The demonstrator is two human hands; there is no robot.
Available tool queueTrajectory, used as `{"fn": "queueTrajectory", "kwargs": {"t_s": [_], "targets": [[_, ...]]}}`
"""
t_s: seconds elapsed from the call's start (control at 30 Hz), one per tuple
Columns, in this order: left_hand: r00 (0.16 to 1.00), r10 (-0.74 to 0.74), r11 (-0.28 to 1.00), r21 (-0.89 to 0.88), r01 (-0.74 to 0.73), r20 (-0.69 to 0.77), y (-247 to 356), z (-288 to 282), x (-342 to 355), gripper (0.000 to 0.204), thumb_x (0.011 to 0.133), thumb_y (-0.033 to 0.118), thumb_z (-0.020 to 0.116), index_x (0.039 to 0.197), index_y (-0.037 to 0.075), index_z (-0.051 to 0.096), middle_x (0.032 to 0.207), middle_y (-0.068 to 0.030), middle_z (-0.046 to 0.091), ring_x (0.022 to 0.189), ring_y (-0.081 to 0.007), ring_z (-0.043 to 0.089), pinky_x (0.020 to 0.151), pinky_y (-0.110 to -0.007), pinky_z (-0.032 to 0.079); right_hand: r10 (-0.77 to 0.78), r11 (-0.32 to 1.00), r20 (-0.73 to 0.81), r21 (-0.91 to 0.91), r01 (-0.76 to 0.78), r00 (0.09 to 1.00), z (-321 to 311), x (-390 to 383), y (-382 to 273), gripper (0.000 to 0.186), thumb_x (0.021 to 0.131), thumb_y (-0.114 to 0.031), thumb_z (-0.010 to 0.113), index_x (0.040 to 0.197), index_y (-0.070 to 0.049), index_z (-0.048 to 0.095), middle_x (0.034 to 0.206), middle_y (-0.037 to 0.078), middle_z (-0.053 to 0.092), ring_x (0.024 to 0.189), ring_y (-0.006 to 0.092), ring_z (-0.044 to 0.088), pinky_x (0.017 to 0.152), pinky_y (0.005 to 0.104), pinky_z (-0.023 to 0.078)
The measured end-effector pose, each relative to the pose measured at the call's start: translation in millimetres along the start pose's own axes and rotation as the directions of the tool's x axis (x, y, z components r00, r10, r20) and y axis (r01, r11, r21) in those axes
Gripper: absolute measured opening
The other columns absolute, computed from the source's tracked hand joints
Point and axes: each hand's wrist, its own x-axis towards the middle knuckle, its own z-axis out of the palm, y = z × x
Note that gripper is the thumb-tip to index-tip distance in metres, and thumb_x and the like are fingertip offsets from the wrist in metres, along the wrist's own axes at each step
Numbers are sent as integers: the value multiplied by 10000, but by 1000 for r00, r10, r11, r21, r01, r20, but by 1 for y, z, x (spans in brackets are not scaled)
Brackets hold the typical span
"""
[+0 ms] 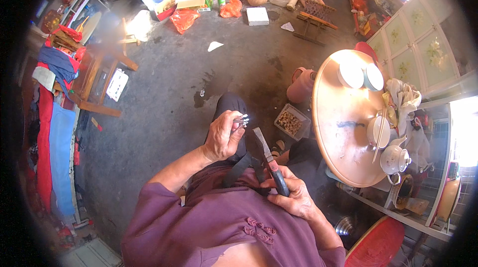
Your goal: The person uses pliers to repeatedly grip, bend, and adjust a small metal component while seated. The hands manipulate the object with the tool, repositioning it frequently without a visible final state.
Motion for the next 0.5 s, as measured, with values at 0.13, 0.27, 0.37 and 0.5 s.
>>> {"fn": "queueTrajectory", "kwargs": {"t_s": [0.13,0.27,0.37,0.5], "targets": [[999,-45,998,38,45,7,4,-1,0,255,882,169,607,1065,7,534,756,-107,548,612,-252,556,586,-355,473,-31,983,-118,-184,9,992,3,4,-3,362,732,-5,649,1093,15,655,1335,168,448,1262,305,449,1036,394,378],[985,-162,985,70,158,54,7,-5,-1,229,890,179,605,1027,10,535,719,-114,574,602,-290,586,559,-382,471,-83,946,-142,-324,33,986,3,8,-7,379,727,-27,650,1102,31,642,1309,195,452,1256,334,449,1040,408,375],[971,-227,973,50,224,69,11,-8,1,198,895,185,606,982,23,532,696,-120,573,578,-298,587,540,-392,462,-153,927,-179,-367,78,972,5,6,-6,376,726,-20,648,1097,37,638,1303,193,456,1217,334,486,1016,397,403],[931,-344,939,42,341,127,16,-11,6,207,905,216,599,921,21,530,672,-157,573,588,-339,586,543,-420,447,-195,931,-175,-344,126,965,0,5,-15,360,726,-14,643,1082,41,634,1291,189,466,1174,332,525,980,386,438]]}}
